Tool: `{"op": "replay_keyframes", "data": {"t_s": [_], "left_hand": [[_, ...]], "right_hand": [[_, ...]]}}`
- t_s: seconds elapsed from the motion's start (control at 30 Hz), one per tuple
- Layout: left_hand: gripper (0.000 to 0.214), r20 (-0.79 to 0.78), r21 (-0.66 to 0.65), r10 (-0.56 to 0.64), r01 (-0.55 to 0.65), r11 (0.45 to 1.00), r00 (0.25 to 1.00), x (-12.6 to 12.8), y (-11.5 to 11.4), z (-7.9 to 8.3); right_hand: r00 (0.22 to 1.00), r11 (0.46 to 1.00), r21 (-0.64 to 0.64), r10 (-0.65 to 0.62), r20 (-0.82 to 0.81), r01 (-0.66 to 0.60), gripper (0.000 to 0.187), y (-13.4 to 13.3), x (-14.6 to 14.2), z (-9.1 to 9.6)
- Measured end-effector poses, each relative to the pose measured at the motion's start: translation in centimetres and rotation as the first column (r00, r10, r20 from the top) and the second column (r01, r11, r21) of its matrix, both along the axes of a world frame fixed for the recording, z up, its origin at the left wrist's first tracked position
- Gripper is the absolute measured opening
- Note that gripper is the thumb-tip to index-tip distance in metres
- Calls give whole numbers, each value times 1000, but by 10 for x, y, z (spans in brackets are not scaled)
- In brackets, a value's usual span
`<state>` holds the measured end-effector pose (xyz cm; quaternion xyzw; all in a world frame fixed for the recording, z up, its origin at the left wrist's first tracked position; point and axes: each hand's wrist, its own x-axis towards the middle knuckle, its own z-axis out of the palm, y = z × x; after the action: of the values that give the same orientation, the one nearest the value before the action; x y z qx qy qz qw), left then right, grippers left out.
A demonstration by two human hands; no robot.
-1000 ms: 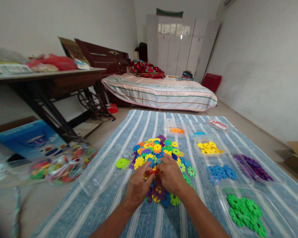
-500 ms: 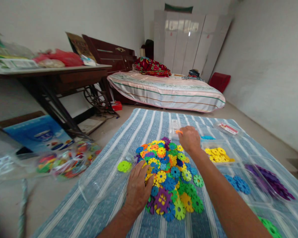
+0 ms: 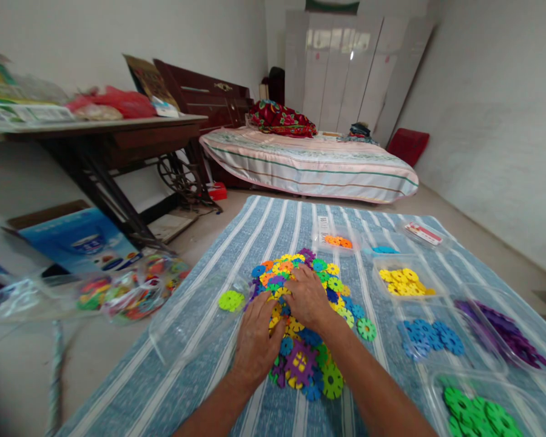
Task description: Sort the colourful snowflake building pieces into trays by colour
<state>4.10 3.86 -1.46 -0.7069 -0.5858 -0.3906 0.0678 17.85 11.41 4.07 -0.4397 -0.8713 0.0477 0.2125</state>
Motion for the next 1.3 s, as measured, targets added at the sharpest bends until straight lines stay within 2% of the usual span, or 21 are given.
{"op": "replay_keyframes", "data": {"t_s": [0.1, 0.2, 0.33, 0.53, 0.7, 0.83, 0.9, 1.0, 1.1, 1.17, 1.27, 1.3], "left_hand": [[32, 10, 0, -17, 17, 1000, 1000, 1, 0, 0], [33, 14, 5, -39, 39, 999, 999, 1, 0, -1], [32, -10, 16, -79, 80, 997, 997, -1, 2, 1], [22, -36, 8, -131, 131, 991, 991, -2, 0, 8], [16, -36, 19, -145, 146, 989, 989, -1, -1, 10], [17, -29, 12, -175, 176, 984, 984, -1, -1, 10], [17, -22, 13, -194, 195, 981, 981, -1, 0, 11], [20, -8, 37, -208, 208, 977, 978, -1, 0, 11], [23, 1, 58, -202, 202, 978, 979, -1, 0, 9], [26, -2, 65, -197, 197, 978, 980, -1, 1, 8], [28, -5, 72, -187, 187, 980, 982, -1, 0, 7], [29, -4, 71, -183, 182, 981, 983, 0, 0, 7]], "right_hand": [[995, 1000, -18, -3, -98, 1, 2, -2, 2, -1], [972, 998, -57, -39, -234, 26, 11, -6, 4, 1], [923, 988, -139, -109, -368, 61, 15, -13, 4, 5], [903, 977, -174, -181, -390, 121, 17, -23, 6, 3], [891, 973, -84, -230, -391, 215, 19, -29, 17, -1], [880, 975, 0, -200, -431, 222, 22, -32, 25, -5], [854, 973, -24, -212, -475, 228, 21, -36, 27, -6], [795, 957, -131, -287, -534, 257, 20, -40, 33, 0], [758, 926, -183, -376, -534, 330, 21, -35, 54, 12], [737, 878, -146, -464, -492, 456, 23, -24, 81, 24], [656, 719, -17, -644, -393, 695, 27, -5, 127, 39], [623, 672, 8, -681, -385, 740, 31, -1, 139, 41]]}}
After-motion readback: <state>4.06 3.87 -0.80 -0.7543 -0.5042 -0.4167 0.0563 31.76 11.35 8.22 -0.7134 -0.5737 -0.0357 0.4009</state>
